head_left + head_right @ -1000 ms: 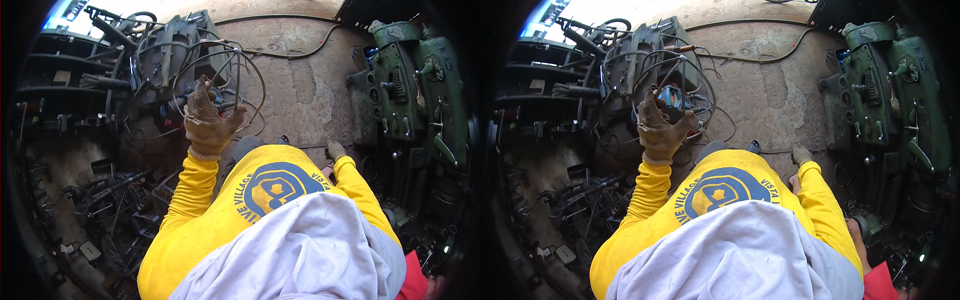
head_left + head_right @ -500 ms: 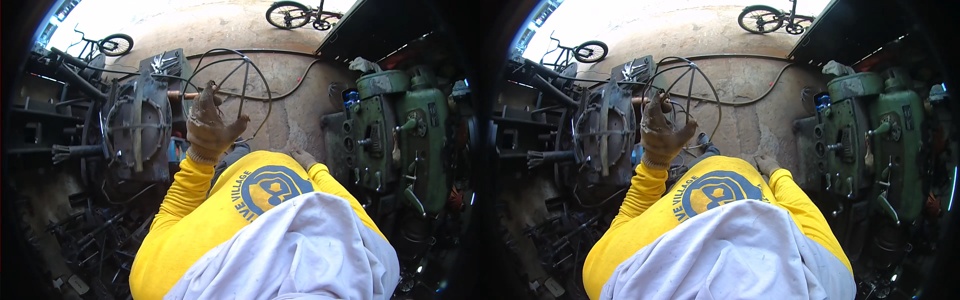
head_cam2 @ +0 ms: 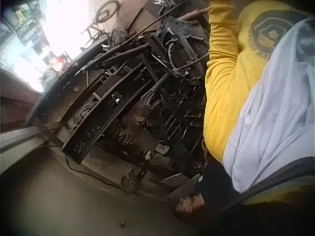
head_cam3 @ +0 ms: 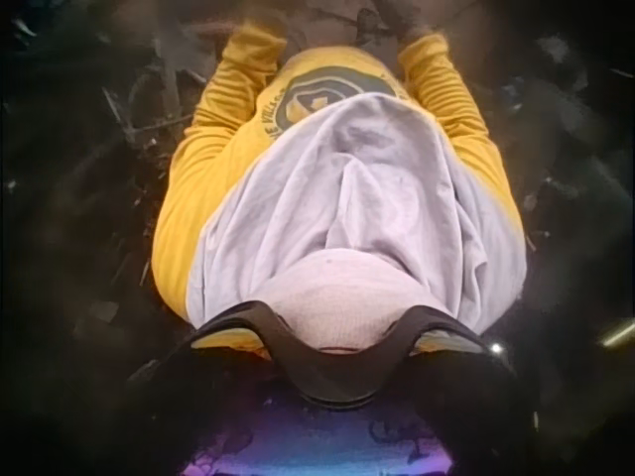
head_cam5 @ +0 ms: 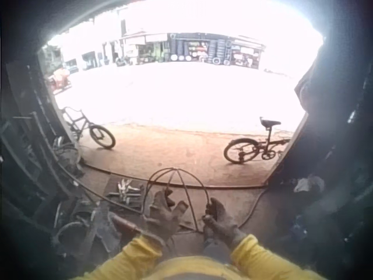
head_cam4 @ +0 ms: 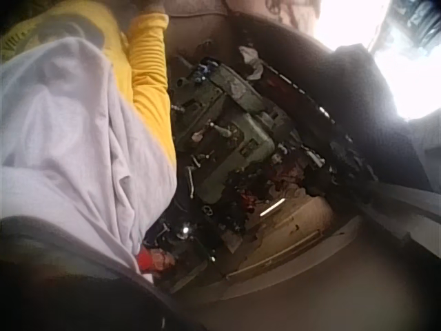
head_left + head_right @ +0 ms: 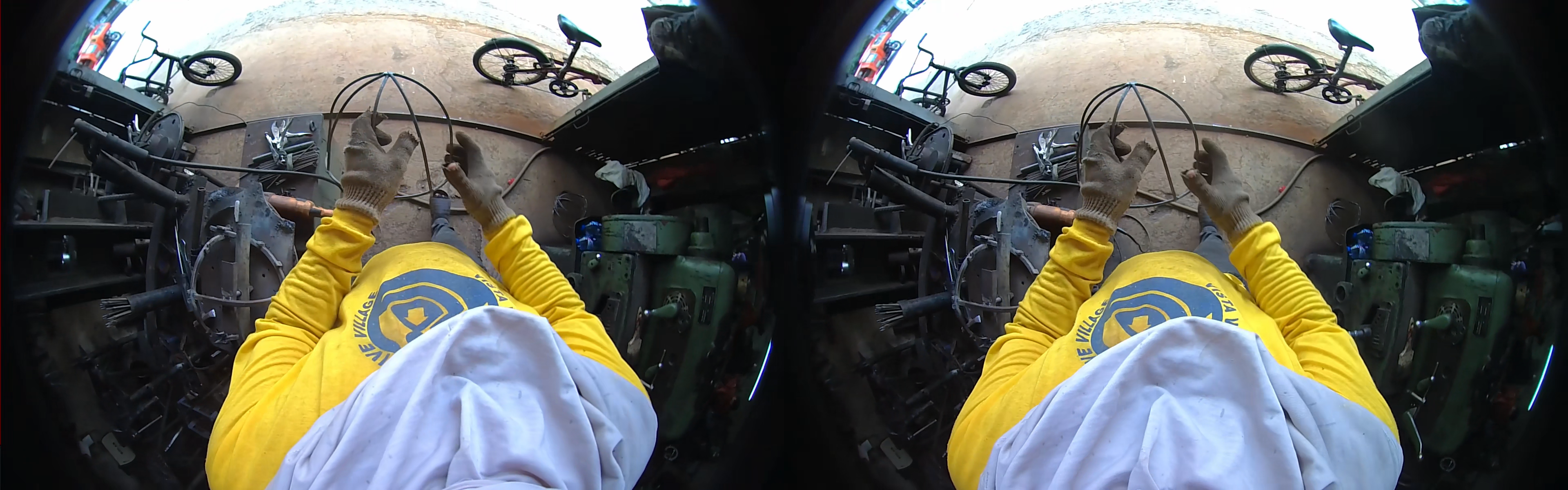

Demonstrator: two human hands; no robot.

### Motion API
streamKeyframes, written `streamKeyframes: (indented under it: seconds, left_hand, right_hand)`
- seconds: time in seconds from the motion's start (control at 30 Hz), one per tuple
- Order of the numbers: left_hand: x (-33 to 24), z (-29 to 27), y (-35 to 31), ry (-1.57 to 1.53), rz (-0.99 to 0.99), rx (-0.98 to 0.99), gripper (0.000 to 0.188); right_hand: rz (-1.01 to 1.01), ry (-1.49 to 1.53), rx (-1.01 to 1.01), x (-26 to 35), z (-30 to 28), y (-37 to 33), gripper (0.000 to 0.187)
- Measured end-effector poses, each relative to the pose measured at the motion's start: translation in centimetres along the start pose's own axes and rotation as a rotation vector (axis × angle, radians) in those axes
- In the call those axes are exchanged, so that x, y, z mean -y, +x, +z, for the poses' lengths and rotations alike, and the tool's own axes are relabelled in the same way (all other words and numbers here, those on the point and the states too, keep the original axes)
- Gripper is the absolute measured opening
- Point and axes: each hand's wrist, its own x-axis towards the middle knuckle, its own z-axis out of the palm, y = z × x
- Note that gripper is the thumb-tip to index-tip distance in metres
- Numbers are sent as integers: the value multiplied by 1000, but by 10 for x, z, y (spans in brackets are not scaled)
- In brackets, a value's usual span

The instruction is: The person welds metal rods together to form a circular fan guard using a welding rod and electrode holder. The person uses a hammer to strike the welded joints.

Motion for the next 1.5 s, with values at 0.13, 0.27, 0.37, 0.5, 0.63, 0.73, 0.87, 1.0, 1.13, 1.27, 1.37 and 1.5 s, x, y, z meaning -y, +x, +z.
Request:
streamKeyframes:
  seconds: [0.13,0.27,0.37,0.5,0.63,0.73,0.87,1.0,1.13,1.27,1.37,1.5]
  left_hand:
    - [16,15,39,-78,-62,-72,49]
    - [24,30,73,-78,-150,-79,48]
    - [31,29,87,187,-79,-116,44]
    - [-2,8,85,460,-74,-230,52]
    - [25,6,70,763,-149,-390,92]
    - [39,25,68,641,-417,-295,122]
    - [29,42,70,525,-499,-349,130]
    - [23,38,61,554,-533,-451,133]
    - [32,35,30,653,-450,-669,129]
    - [10,1,-11,590,-390,-760,126]
    - [-11,-41,-56,820,-288,-788,125]
    - [-12,-92,-137,808,-174,-959,120]
  right_hand:
    - [127,-56,239,10,26,80,106]
    - [189,-127,285,7,39,139,103]
    - [165,-164,374,-16,40,185,96]
    - [168,-184,509,-18,28,237,91]
    - [109,-217,628,-19,21,275,91]
    - [42,-224,723,-25,24,288,91]
    - [0,-201,810,-21,37,282,93]
    - [-7,-182,874,-33,54,274,95]
    - [-145,-149,891,-17,69,255,96]
    - [-223,-1,935,8,88,220,111]
    - [-536,80,1027,21,105,197,116]
    - [-323,249,1017,22,145,171,71]
